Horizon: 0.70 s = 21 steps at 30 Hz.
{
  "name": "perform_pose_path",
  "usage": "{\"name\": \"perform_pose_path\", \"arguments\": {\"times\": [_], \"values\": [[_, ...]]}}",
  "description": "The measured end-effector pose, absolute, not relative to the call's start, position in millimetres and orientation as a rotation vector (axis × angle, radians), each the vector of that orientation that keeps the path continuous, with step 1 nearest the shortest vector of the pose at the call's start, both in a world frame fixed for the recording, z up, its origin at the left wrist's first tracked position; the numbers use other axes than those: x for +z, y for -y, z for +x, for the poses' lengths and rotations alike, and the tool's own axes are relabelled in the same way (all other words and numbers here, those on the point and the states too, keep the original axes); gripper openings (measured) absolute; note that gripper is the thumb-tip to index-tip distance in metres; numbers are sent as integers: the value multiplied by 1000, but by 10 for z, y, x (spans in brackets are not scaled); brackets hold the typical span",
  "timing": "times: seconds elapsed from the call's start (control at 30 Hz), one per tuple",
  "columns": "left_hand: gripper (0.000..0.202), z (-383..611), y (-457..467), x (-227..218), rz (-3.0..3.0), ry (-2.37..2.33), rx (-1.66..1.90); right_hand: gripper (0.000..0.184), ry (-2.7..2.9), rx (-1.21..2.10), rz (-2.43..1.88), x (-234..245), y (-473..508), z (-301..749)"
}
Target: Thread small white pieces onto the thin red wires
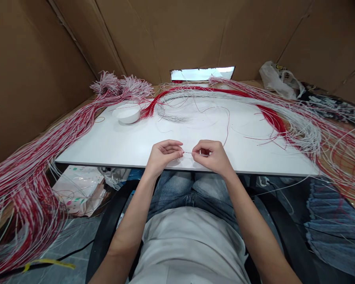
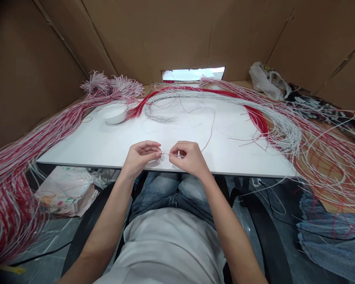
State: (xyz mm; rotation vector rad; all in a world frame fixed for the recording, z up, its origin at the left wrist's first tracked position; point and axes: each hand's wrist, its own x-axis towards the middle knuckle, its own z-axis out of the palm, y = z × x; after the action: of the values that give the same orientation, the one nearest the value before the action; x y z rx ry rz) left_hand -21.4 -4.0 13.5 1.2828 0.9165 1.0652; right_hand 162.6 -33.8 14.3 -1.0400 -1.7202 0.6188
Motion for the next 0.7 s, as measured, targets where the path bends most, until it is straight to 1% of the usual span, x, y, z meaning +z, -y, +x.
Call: {"name": "perform_pose_path", "arguments": {"times": [0.23, 0.47, 0.7], "values": [[39, -206, 66, 135, 1368, -884, 1037, 10, 1759, 624, -997, 149, 347, 1627], [32, -224, 73, 132, 1296, -836, 1090, 10, 1739, 594, -1026, 143, 340, 1629], [34, -234, 78, 106, 1363, -841, 1140, 9, 1728, 564, -1059, 121, 325, 1622]]}}
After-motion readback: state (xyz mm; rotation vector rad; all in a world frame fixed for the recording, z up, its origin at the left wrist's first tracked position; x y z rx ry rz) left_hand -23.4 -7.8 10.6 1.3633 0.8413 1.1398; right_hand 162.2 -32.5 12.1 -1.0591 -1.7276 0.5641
